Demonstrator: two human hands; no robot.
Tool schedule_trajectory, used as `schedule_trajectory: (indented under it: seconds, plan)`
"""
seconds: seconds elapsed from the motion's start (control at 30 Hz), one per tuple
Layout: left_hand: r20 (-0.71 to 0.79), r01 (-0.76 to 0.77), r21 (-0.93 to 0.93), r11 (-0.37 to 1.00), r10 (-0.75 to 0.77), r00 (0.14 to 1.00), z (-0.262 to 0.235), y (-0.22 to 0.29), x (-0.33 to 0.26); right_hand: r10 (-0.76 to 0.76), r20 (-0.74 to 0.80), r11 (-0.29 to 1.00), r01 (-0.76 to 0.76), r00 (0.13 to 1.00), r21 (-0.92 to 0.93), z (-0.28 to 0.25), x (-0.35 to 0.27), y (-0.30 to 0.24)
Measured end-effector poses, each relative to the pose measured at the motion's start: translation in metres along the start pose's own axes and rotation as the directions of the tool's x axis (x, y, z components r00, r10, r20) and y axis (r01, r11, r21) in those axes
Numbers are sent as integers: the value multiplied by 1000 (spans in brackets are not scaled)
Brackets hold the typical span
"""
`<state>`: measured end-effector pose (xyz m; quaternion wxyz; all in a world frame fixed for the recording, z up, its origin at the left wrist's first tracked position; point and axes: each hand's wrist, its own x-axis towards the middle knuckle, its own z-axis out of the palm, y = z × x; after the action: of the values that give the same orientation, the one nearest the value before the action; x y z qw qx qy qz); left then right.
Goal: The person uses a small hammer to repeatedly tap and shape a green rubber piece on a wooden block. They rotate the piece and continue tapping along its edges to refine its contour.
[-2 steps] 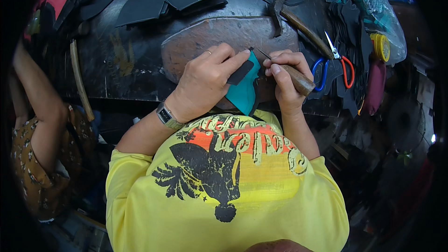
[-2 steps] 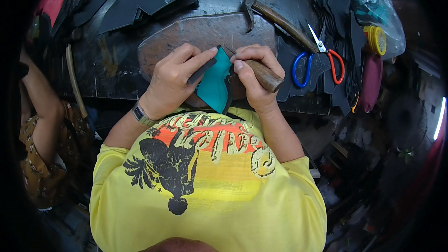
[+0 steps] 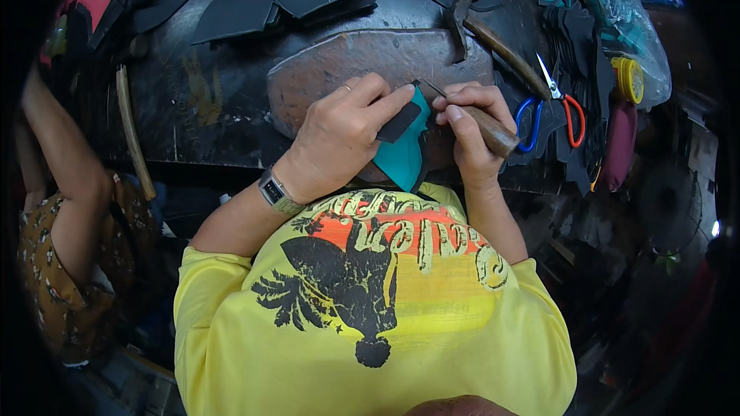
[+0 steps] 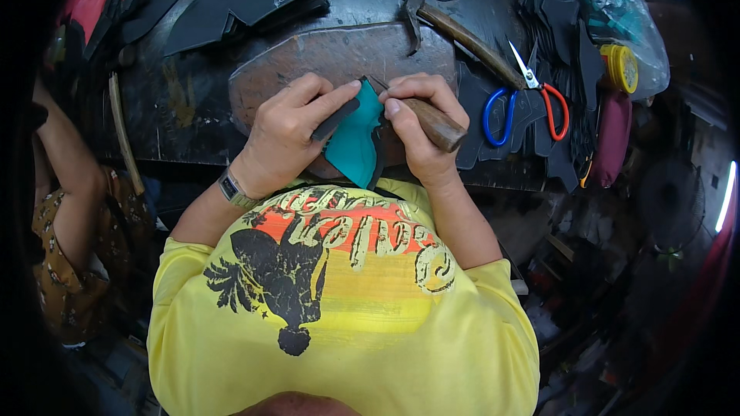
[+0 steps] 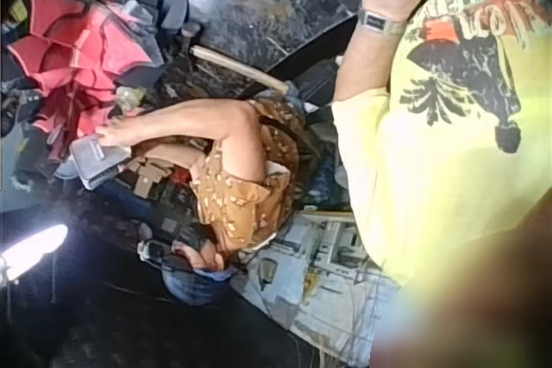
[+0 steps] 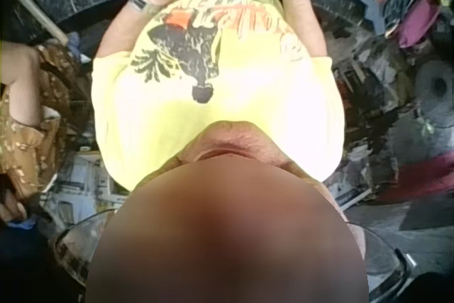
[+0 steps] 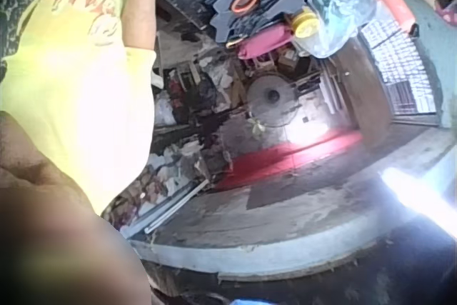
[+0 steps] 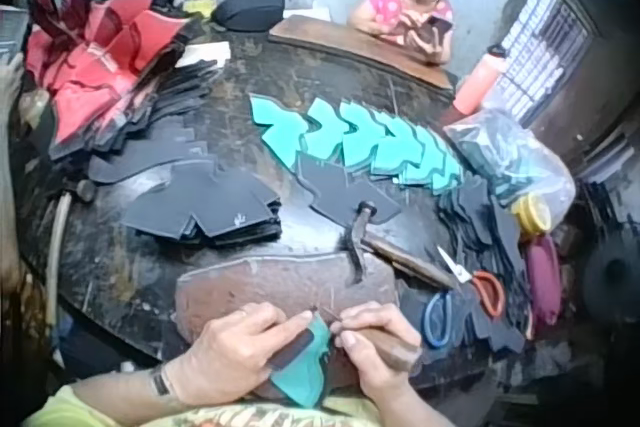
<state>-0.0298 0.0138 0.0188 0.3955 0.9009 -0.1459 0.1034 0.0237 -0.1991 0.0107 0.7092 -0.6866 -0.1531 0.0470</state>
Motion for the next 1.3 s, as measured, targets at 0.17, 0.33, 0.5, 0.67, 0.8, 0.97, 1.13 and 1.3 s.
schedule_trajectory:
  seconds: [0.17,0.33,0.5,0.67,0.8,0.97,1.13,1.3]
  plan:
    - [37,-21,-6,1000,21,999,-3,0,2,9,50,999,-7,999,-48,0,2,3]
    - [52,-19,-1,1000,19,998,-2,-4,8,-50,91,995,57,995,-83,0,7,5]
    - [61,-9,4,1000,9,998,-3,-2,9,-107,144,983,126,984,-131,0,11,6]
    - [126,-33,9,999,31,992,-6,-4,11,-107,155,969,138,982,-204,1,12,5]
    - [131,-21,-15,1000,23,991,-7,-5,13,-116,159,956,154,980,-251,2,12,3]
    - [131,-18,-25,1000,21,991,-8,-6,13,-142,165,941,185,976,-283,6,14,2]
    - [56,-79,-12,997,80,995,-3,-12,10,-199,150,906,241,968,-348,16,13,1]
    - [-55,-135,-94,986,131,990,1,-20,9,-268,171,866,315,948,-387,19,13,3]
